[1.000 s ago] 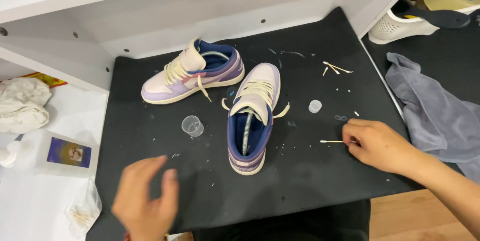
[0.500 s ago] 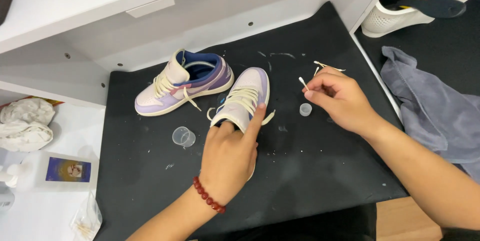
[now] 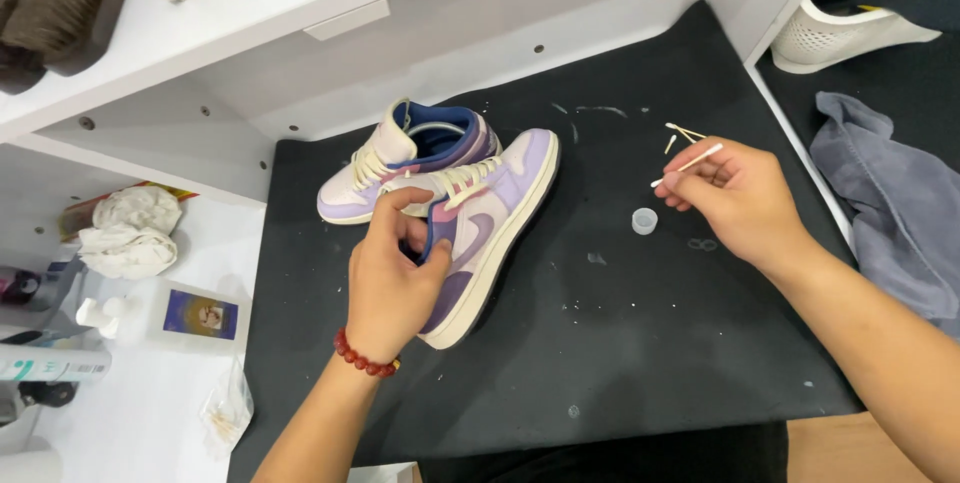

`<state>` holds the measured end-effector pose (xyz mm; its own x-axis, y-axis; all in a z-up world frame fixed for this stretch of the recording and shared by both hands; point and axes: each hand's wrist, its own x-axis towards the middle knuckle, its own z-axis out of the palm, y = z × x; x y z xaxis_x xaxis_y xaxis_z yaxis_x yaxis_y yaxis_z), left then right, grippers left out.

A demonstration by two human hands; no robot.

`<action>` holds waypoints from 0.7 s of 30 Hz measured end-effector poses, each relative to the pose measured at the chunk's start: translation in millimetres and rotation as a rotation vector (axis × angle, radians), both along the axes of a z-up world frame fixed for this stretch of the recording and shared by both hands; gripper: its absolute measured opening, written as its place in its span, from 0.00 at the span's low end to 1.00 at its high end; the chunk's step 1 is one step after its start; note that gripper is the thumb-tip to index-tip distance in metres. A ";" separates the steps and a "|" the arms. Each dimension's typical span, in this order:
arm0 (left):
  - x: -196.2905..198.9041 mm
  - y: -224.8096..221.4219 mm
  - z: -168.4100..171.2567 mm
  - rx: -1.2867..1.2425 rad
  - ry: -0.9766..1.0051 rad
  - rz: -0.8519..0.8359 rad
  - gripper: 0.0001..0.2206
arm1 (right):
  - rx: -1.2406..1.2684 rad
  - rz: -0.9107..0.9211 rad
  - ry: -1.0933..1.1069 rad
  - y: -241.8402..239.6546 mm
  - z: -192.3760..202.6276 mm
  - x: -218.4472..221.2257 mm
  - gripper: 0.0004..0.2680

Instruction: Detailing a pair of sneakers using cleaning solution and cotton swabs.

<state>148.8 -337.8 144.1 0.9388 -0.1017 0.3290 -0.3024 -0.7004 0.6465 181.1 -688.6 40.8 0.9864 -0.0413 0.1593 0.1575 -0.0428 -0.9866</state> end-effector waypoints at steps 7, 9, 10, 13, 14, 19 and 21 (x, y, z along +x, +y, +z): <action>-2.5 10.1 -41.3 -0.521 0.102 -0.018 0.14 | -0.033 0.035 -0.067 -5.5 -1.6 -6.3 0.03; -10.0 5.9 -28.5 -0.462 0.116 0.009 0.13 | -0.086 0.043 -0.047 -13.3 -2.5 0.6 0.03; -13.3 3.6 -22.3 -0.394 0.125 0.035 0.11 | -0.129 0.054 -0.033 -17.9 -3.1 3.8 0.03; -20.3 3.8 1.5 -0.240 0.261 0.079 0.12 | -0.230 0.054 0.038 -26.0 -25.4 11.4 0.03; -19.0 6.9 1.1 -0.245 0.268 0.066 0.12 | -0.236 0.042 0.045 -21.0 -18.2 8.7 0.03; -2.2 21.1 -12.9 -0.197 0.577 -0.235 0.19 | -0.409 0.068 0.158 -3.0 10.5 1.7 0.03; 1.4 21.0 -12.9 -0.167 0.610 -0.299 0.20 | -0.489 0.056 0.145 0.6 16.0 2.2 0.03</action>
